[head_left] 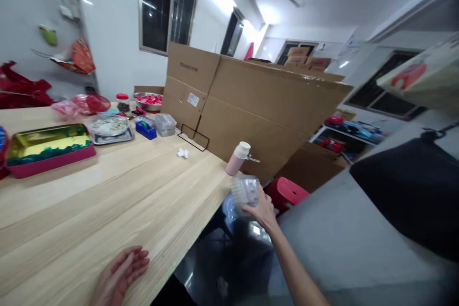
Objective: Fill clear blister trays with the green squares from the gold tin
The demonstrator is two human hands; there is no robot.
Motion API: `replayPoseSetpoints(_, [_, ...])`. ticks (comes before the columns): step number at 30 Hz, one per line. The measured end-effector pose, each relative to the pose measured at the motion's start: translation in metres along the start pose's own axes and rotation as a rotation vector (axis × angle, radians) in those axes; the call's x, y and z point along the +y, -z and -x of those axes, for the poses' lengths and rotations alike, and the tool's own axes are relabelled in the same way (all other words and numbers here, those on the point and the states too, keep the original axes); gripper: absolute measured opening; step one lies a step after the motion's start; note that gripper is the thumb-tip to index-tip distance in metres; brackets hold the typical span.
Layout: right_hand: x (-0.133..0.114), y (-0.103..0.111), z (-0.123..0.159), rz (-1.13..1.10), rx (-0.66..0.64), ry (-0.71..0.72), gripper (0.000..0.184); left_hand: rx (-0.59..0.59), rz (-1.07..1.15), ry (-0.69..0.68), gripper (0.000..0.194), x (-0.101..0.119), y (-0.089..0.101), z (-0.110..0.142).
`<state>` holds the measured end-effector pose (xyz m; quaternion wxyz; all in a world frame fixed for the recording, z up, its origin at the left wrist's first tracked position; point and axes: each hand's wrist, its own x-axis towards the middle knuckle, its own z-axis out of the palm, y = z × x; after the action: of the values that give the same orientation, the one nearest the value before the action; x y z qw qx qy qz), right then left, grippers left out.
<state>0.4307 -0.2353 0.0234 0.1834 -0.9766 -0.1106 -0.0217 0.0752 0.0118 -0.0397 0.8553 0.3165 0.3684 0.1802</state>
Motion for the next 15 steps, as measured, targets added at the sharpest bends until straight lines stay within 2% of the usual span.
replayPoseSetpoints(4, [-0.089, -0.008, 0.046, -0.073, 0.043, 0.501, 0.103, -0.029, 0.049, -0.094, 0.05, 0.0, -0.005, 0.012])
replayPoseSetpoints(7, [-0.151, -0.021, 0.083, -0.17, 0.018, 0.876, 0.104, -0.073, 0.176, -0.127, 0.049, 0.007, -0.004, 0.023])
replayPoseSetpoints(11, [-0.217, -0.039, 0.131, -0.315, -0.15, 1.407, 0.106, -0.174, 0.375, -0.123, 0.053, 0.027, 0.019, 0.04])
replayPoseSetpoints(15, [-0.265, -0.048, 0.174, -0.391, -0.398, 2.018, 0.103, -0.218, 0.443, -0.202, 0.073, 0.04, 0.049, 0.074])
